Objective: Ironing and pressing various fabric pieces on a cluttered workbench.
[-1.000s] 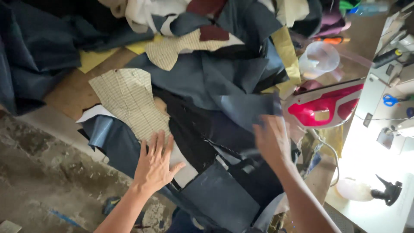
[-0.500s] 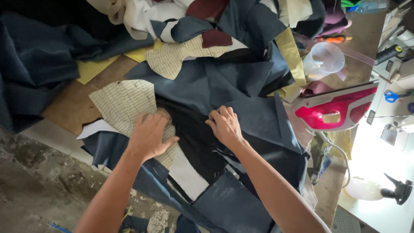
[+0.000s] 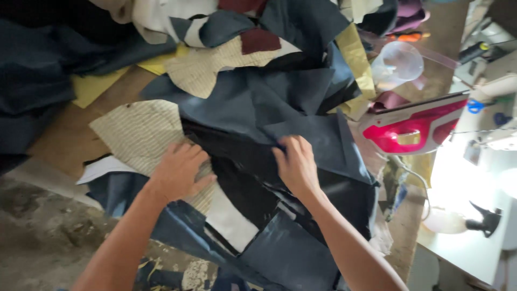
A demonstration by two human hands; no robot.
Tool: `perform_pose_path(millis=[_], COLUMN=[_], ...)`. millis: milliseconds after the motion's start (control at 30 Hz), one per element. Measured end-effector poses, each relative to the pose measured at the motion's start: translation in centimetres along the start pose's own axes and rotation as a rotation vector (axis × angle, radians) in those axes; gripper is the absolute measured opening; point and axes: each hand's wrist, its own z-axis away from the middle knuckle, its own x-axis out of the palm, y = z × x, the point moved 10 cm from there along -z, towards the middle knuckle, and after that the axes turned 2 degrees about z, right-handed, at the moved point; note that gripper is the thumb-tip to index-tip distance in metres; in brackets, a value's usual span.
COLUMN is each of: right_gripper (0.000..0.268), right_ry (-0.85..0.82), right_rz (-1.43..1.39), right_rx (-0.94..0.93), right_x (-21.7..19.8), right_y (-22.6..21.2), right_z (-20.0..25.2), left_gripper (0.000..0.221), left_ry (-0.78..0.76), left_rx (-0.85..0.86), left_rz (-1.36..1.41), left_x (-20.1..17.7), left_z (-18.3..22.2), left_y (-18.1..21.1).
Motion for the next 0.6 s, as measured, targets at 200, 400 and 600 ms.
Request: perform_pose_path(millis=[200, 400, 600], right_gripper=[0.041, 0.091, 0.085], right_ry=[-0.188, -0.593, -0.487], right_rz=[-0.132, 0.224, 0.183], right_rx=[0.204, 0.073, 0.035], right_x=[-7.0, -2.7, -5.6], right_y=[-1.3, -2.5, -3.1], right_z=[12.5, 20.4, 18.9], left_gripper=[0.055, 0.062, 0.028], left_ry=[-0.022, -0.634, 0.255], left_rx=[0.016, -0.326, -0.082], left_rz=[-0.087, -0.17, 0.424], left_x=[-3.0, -1.6, -5.5], left_z=[-1.5, 3.0, 2.1], left_y=[0.6, -0.1, 11.9])
